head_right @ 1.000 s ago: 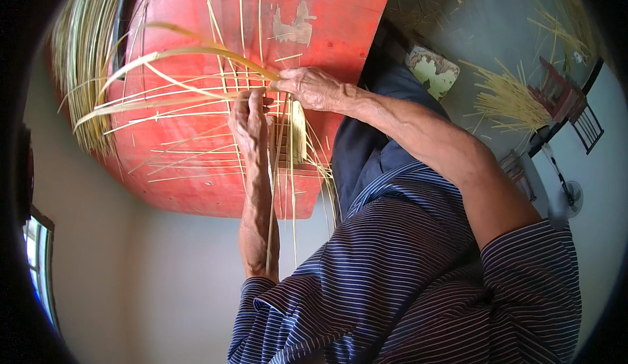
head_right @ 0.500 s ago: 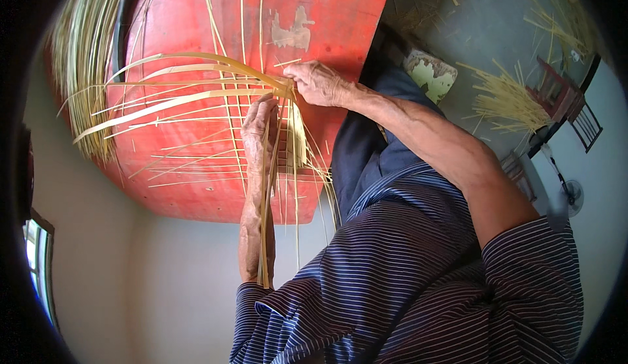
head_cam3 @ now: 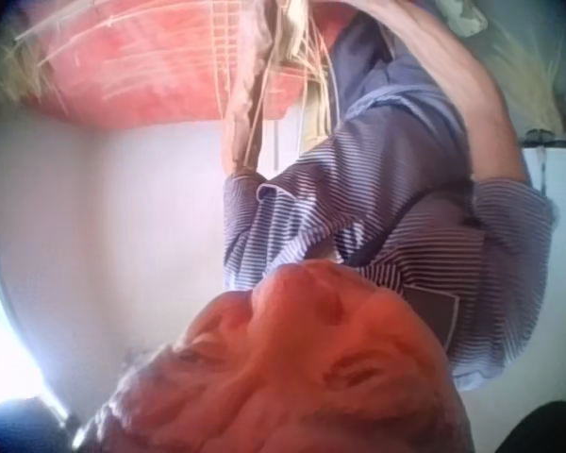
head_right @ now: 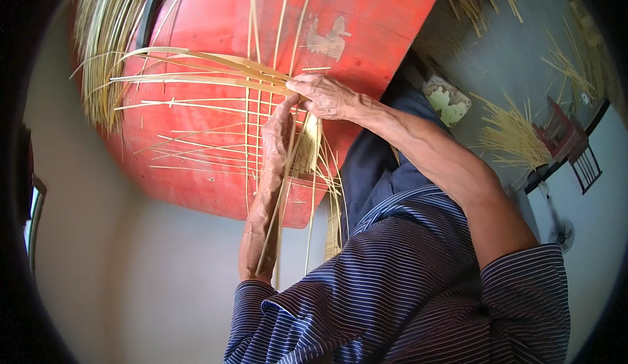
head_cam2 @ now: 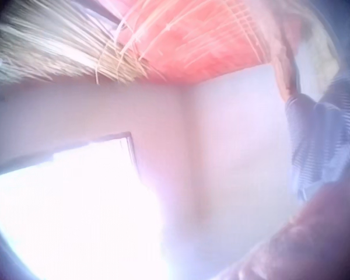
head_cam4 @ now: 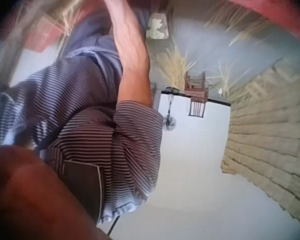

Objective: The person weaves thin bamboo strips by hand on a red work surface, interlacing them into a mat-like structure. The person repeatedly picks up strips, aligns them, and presses them into place.

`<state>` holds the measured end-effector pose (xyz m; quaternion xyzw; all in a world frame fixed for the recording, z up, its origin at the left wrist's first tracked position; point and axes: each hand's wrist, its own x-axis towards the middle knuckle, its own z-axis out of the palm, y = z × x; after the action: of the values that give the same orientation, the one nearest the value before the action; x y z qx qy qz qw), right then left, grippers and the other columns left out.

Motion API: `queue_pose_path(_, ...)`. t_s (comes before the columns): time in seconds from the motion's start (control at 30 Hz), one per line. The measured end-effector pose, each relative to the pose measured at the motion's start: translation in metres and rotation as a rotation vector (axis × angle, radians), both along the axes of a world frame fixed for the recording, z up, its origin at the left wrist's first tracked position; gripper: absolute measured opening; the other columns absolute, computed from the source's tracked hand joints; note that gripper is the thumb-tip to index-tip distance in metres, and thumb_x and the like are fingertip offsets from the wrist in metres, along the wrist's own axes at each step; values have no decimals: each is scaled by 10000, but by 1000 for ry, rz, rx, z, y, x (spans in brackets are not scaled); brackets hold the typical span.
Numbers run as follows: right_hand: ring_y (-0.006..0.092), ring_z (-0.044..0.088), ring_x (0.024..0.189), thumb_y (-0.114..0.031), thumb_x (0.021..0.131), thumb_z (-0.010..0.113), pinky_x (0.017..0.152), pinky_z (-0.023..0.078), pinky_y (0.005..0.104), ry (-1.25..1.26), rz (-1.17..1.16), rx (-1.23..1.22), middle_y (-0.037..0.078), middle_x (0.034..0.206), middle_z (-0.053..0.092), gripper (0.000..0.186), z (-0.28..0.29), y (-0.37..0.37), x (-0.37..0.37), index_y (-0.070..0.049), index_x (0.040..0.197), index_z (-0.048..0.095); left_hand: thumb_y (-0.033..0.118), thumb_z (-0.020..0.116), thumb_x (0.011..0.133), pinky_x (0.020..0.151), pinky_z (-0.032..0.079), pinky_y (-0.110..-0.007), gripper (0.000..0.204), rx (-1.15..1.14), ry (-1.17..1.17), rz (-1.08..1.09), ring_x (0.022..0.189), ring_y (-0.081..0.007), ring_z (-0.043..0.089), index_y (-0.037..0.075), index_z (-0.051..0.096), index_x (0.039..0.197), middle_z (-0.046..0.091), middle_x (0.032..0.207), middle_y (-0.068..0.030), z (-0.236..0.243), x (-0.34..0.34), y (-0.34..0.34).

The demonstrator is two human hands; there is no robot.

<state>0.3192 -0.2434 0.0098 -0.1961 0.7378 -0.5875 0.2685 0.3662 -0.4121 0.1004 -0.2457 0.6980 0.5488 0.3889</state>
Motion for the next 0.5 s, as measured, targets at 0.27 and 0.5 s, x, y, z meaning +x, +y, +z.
queue_pose_path(0.27, 385, 622, 989, 54, 827, 611, 824, 535, 440, 99, 75, 129, 203, 1057, 609, 378, 6, -1, 1, 33, 1203, 583, 181, 572, 1007, 705, 535, -312, 212, -253, 244, 511, 803, -153, 626, 1, 621, 1106, 662, 910, -101, -22, 13, -5)
queue_pose_path(0.5, 371, 623, 958, 21, 858, 603, 811, 528, 437, 65, 137, 173, 188, 1046, 593, 342, 3, -5, 0, 26, 1199, 588, 241, 672, 955, 623, 517, -276, 248, 1, 146, 702, 674, -128, 603, 6, 605, 920, 630, 786, -62, -58, -27, -63)
